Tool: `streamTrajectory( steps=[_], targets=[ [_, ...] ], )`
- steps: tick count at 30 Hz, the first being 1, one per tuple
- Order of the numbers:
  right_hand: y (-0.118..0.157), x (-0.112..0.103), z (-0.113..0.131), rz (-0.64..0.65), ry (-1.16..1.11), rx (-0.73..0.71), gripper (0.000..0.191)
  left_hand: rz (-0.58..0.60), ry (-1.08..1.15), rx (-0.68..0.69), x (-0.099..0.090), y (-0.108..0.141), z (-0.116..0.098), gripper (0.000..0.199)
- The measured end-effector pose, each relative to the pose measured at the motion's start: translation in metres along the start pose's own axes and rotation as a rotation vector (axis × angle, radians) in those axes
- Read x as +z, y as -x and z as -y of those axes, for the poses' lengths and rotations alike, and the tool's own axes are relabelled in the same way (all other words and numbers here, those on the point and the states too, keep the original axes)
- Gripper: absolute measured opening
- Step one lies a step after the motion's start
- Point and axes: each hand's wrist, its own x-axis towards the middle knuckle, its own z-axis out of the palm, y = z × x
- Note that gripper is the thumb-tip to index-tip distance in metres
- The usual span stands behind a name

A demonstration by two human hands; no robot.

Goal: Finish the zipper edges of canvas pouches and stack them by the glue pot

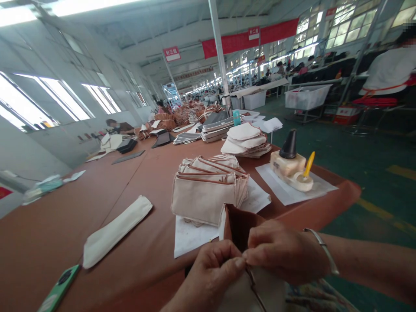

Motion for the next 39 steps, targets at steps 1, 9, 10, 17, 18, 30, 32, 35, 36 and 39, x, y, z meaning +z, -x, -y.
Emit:
streamTrajectory(
  steps=[1, 9, 10, 17, 18, 30, 32, 35, 36, 39],
  targets=[
    [0.001, -0.001, 0.0, -0.021, -0.145, 0.08, 0.019, 0.008, -0.014, 0.03, 0.0, 0.001, -0.002, 0.042],
    [-0.003, -0.013, -0.002, 0.148, -0.821, 0.699, 0.042, 0.053, -0.175, 0.224, 0.001, 0.006, -0.009, 0.042],
    [-0.003, -0.013, -0.004, 0.167, -0.846, 0.719, 0.042, 0.055, -0.174, 0.224, 0.0, 0.005, -0.008, 0.042],
    [0.0, -0.006, -0.009, 0.125, -1.023, 0.814, 0.041, 0.071, -0.086, 0.176, -0.009, -0.001, 0.007, 0.045],
    [0.0, -0.005, -0.009, 0.119, -1.004, 0.798, 0.039, 0.077, -0.096, 0.186, -0.01, -0.002, 0.008, 0.044],
    [0.0, -0.009, -0.007, 0.007, -0.595, 0.702, 0.011, 0.003, -0.218, 0.308, 0.003, 0.0, -0.011, 0.037],
    [0.002, -0.011, 0.0, -0.18, -0.23, 0.504, 0.009, -0.033, -0.142, 0.286, 0.003, -0.002, -0.002, 0.038],
    [0.005, -0.015, 0.015, -0.329, 0.102, 0.24, 0.016, -0.086, -0.071, 0.286, 0.004, -0.003, 0.007, 0.039],
    [0.005, -0.015, 0.02, -0.291, 0.146, 0.202, 0.018, -0.096, -0.055, 0.288, 0.004, -0.003, 0.008, 0.039],
    [0.006, -0.012, 0.031, -0.104, 0.249, 0.173, 0.019, -0.115, -0.042, 0.295, 0.008, -0.002, 0.005, 0.039]
  ],
)
